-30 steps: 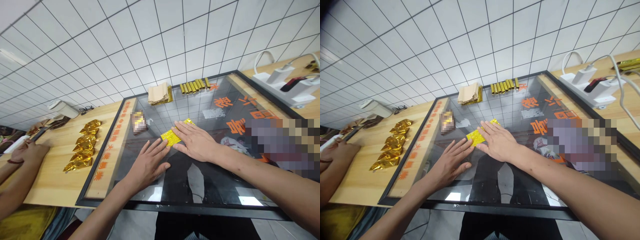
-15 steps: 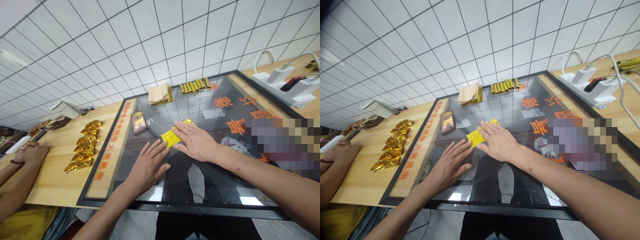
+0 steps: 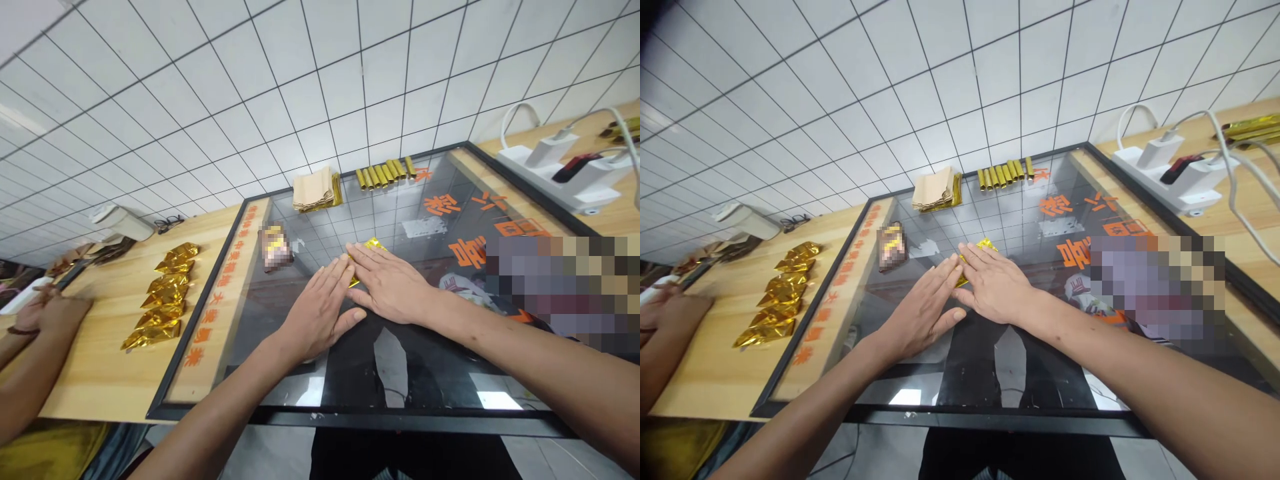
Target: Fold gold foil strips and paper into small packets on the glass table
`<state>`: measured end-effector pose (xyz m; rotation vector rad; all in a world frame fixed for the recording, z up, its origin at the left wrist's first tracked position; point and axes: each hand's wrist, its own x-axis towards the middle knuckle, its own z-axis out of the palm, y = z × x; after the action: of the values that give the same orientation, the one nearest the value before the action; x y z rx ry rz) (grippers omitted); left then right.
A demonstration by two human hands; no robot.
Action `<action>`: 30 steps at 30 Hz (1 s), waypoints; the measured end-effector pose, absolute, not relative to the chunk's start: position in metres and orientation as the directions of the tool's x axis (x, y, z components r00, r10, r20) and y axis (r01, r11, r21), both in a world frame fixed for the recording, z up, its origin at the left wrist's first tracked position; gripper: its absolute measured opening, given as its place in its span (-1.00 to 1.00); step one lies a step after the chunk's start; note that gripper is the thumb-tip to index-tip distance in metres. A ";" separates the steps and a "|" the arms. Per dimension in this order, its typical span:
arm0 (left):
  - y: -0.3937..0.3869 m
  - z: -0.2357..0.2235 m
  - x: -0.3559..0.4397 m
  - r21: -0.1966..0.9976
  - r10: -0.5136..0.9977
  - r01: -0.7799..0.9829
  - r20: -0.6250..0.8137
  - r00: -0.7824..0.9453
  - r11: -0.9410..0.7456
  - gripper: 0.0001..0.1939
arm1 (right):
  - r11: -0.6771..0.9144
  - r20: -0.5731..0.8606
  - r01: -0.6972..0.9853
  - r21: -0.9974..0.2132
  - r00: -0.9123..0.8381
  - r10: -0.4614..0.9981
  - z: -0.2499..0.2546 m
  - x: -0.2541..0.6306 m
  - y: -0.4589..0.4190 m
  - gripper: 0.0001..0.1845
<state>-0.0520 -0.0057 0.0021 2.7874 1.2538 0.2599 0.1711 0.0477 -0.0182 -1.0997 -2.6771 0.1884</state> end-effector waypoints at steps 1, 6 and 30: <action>-0.006 -0.001 -0.052 0.134 0.754 0.742 0.107 0.648 -0.657 -0.14 | 0.708 0.174 0.673 -0.214 -0.687 0.705 -0.019 0.171 0.048 -0.17; -0.010 -0.008 -0.056 0.107 0.769 0.761 0.097 0.632 -0.640 -0.11 | 0.710 0.180 0.671 -0.214 -0.687 0.704 -0.019 0.171 0.047 -0.13; -0.013 -0.005 -0.047 -0.031 0.787 0.791 0.084 0.611 -0.611 -0.16 | 0.581 0.182 0.811 -0.072 -0.562 0.807 -0.017 0.201 0.057 -0.24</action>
<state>-0.0474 -0.0129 -0.0053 2.8774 1.4118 0.0985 0.2013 0.0567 -0.0173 -1.3553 -2.6155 -0.0300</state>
